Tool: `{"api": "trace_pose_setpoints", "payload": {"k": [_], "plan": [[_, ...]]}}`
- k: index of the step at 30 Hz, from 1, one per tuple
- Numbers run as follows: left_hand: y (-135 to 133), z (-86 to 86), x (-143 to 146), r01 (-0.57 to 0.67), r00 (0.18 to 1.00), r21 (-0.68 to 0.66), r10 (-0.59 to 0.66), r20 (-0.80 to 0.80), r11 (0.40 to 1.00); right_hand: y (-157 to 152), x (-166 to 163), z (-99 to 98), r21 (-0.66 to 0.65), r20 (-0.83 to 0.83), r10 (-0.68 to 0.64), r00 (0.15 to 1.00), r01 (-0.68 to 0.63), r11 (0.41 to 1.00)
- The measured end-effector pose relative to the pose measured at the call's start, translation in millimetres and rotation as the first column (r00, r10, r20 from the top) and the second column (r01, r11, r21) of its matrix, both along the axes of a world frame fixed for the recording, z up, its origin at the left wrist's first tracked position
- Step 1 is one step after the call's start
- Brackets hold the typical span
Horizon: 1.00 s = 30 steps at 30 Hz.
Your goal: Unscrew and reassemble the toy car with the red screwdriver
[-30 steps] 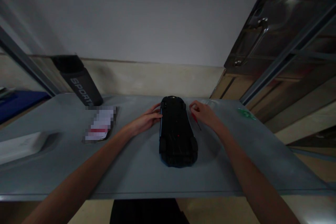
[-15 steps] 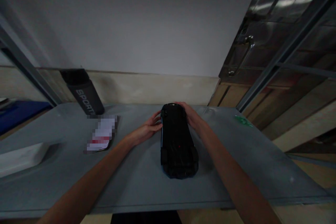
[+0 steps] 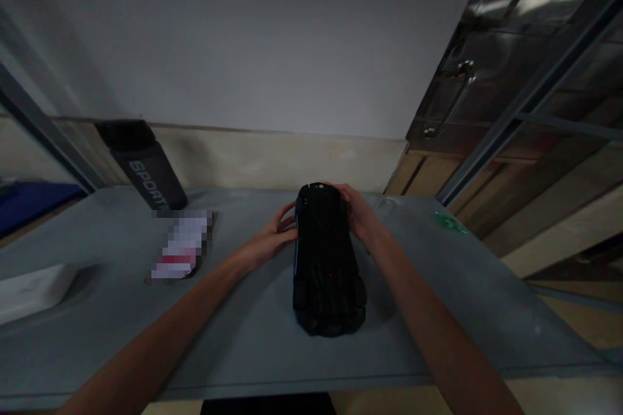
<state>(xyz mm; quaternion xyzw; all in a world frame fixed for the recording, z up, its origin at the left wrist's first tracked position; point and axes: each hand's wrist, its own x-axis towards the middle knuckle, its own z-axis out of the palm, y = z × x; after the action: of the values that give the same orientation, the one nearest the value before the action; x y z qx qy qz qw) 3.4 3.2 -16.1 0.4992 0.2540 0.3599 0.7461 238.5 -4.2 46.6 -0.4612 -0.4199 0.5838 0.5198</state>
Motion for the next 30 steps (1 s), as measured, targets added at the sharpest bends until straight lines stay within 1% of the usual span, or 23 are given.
{"api": "trace_pose_setpoints", "payload": {"k": [2, 4, 7, 9, 10, 12, 14, 16, 18, 20, 21, 24, 26, 27, 29, 30], "plan": [[0.3, -1.6, 1.4, -0.009, 1.0, 0.004, 0.009, -0.004, 1.0, 0.1, -0.8, -2.1, 0.053, 0.091, 0.0, 0.996, -0.005, 0.999], [1.7, -3.8, 1.8, -0.009, 1.0, 0.006, 0.009, 0.001, 1.0, 2.6, 1.6, -4.3, 0.128, 0.214, -0.045, 0.976, 0.018, 0.992], [4.3, -6.2, 1.4, 0.004, 1.0, 0.012, -0.004, 0.016, 1.0, 6.3, 10.2, -4.9, 0.227, 0.319, -0.192, 0.928, 0.122, 0.966], [5.5, -6.5, 1.2, 0.012, 1.0, 0.016, -0.012, 0.029, 1.0, 2.2, 13.1, -3.0, 0.337, 0.395, -0.31, 0.865, 0.178, 0.924], [5.7, -6.3, 1.1, 0.013, 0.999, 0.018, -0.014, 0.03, 1.0, -3.6, 11.5, -1.7, 0.402, 0.447, -0.353, 0.822, 0.169, 0.9], [5.5, -5.6, 0.9, 0.015, 0.999, 0.024, -0.015, 0.033, 1.0, -23.1, 0.0, -0.2, 0.546, 0.607, -0.421, 0.674, 0.031, 0.837], [4.5, -5.2, 0.6, 0.012, 0.999, 0.032, -0.013, 0.034, 0.999, -49.6, -19.6, -1.3, 0.601, 0.698, -0.445, 0.561, -0.12, 0.79], [3.4, -5.4, 0.2, 0.0, 1.0, 0.044, -0.002, 0.024, 0.999, -74.3, -40.0, -4.6, 0.594, 0.771, -0.437, 0.464, -0.275, 0.756], [2.6, -5.8, 0.2, -0.013, 1.0, 0.057, 0.012, 0.009, 0.998, -90.1, -53.4, -6.6, 0.548, 0.825, -0.402, 0.398, -0.384, 0.743], [2.0, -5.7, 0.7, -0.012, 1.0, 0.071, 0.011, 0.01, 0.997, -95.7, -56.8, -3.2, 0.515, 0.849, -0.377, 0.369, -0.426, 0.744], [1.6, -5.4, 1.1, -0.007, 1.0, 0.075, 0.006, 0.017, 0.997, -96.2, -55.0, 1.5, 0.513, 0.851, -0.377, 0.366, -0.424, 0.746], [0.6, -3.8, 2.1, -0.001, 1.0, 0.074, -0.001, 0.022, 0.997, -97.5, -38.8, 25.6, 0.547, 0.826, -0.428, 0.366, -0.34, 0.765], [0.1, -2.6, 2.2, -0.014, 1.0, 0.054, 0.014, -0.002, 0.998, -101.7, -19.8, 45.1, 0.53, 0.826, -0.428, 0.367, -0.247, 0.812], [-0.1, -2.2, 2.2, -0.023, 1.0, 0.041, 0.024, -0.013, 0.999, -104.6, -7.8, 53.9, 0.486, 0.84, -0.389, 0.379, -0.205, 0.85], [0.1, -1.7, 2.1, -0.04, 0.999, 0.011, 0.041, -0.032, 0.999, -110.9, 20.3, 66.2, 0.335, 0.865, -0.242, 0.44, -0.147, 0.931], [0.5, -1.8, 2.2, -0.042, 0.998, -0.002, 0.041, -0.046, 0.999, -113.9, 35.7, 68.8, 0.282, 0.857, -0.189, 0.48, -0.129, 0.951]]}}
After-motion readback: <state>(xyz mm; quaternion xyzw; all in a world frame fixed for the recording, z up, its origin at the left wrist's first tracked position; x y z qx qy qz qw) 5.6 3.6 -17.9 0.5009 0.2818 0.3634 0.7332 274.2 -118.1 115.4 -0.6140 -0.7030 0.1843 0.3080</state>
